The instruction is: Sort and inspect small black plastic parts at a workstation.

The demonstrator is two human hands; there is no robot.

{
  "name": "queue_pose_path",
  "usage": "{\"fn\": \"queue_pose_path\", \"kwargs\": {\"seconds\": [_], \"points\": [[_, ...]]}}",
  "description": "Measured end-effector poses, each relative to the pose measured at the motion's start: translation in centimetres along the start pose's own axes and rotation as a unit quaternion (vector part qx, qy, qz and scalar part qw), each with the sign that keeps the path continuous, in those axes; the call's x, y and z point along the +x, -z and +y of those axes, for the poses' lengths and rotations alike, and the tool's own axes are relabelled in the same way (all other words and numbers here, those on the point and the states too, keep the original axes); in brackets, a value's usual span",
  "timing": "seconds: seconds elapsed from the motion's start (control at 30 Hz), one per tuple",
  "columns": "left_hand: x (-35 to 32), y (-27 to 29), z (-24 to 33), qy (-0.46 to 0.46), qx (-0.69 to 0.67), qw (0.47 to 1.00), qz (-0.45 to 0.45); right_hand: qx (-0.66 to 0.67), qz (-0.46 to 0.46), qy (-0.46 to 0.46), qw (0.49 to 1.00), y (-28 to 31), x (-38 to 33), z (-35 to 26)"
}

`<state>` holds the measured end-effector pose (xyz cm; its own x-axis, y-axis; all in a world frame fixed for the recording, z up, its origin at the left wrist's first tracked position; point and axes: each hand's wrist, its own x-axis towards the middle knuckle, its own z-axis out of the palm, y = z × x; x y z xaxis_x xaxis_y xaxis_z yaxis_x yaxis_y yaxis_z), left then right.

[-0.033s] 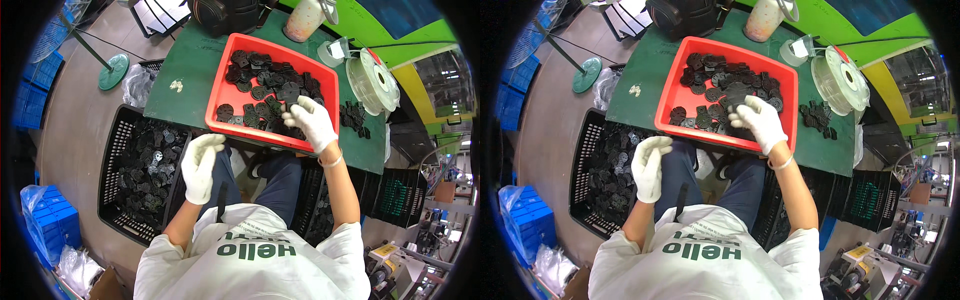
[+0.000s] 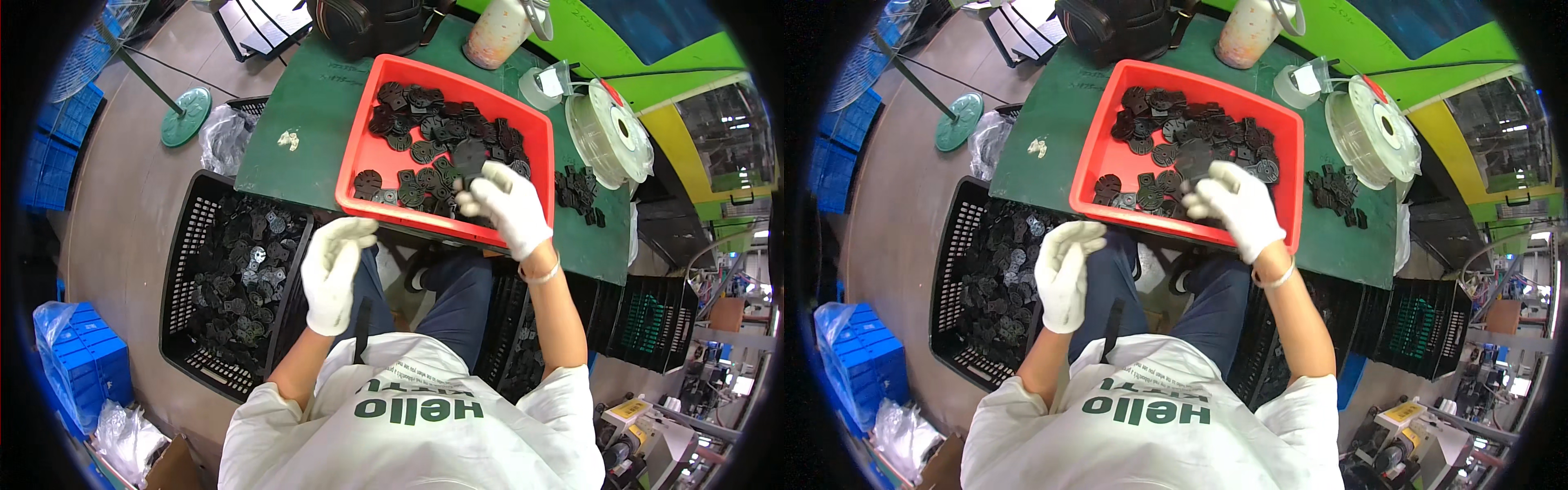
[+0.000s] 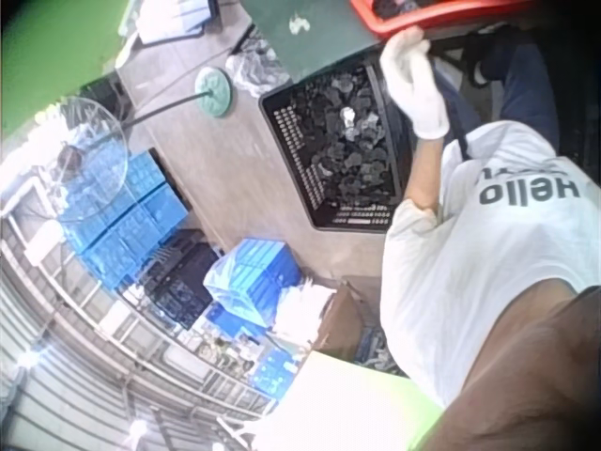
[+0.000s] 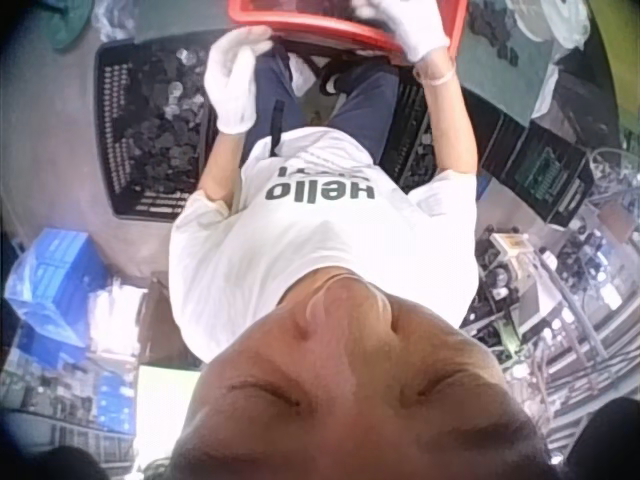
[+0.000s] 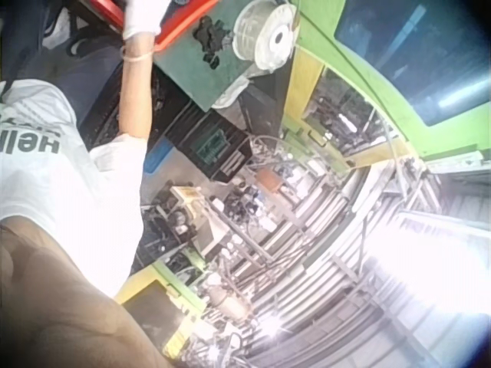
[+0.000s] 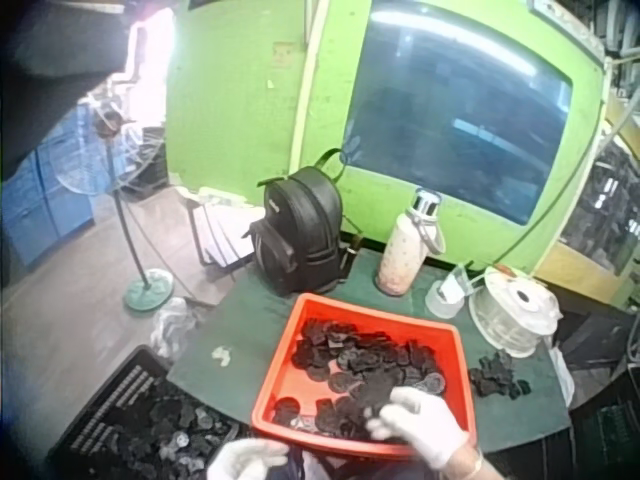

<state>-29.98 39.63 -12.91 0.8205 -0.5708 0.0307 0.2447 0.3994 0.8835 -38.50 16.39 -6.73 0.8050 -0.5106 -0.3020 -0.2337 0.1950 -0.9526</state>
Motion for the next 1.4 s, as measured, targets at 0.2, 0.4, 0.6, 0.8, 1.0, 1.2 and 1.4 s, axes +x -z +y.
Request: {"fn": "queue_pose_path", "kwargs": {"seconds": [0.2,0.4,0.6,0.8,1.0,1.2,1.4], "points": [[-0.1,-4.0,0.9,0.166,-0.278,0.946,-0.03,-0.09,-0.2,-0.086,0.972,-6.4,-5.4,1.1],[0.1,-2.7,-0.9,0.134,-0.317,0.938,0.033,-0.543,0.121,0.389,0.734,-0.1,6.2,1.0],[-0.6,-2.6,-0.8,0.19,-0.258,0.947,0.034,-0.697,0.046,0.332,0.633,4.0,11.5,2.4],[-0.4,-2.3,-1.2,0.221,-0.258,0.94,0.012,-0.42,0.016,0.097,0.902,3.6,9.0,1.3],[-0.1,-2.3,-1.6,0.238,-0.269,0.933,-0.012,-0.192,-0.062,0.067,0.977,3.1,6.1,0.6],[-0.1,-2.5,-2.2,0.27,-0.288,0.919,0.003,-0.152,-0.09,0.059,0.982,2.0,3.9,-0.5],[0.4,-3.0,-1.9,0.317,-0.276,0.907,0.015,-0.213,-0.156,0.066,0.962,-0.1,0.2,-2.2]]}}
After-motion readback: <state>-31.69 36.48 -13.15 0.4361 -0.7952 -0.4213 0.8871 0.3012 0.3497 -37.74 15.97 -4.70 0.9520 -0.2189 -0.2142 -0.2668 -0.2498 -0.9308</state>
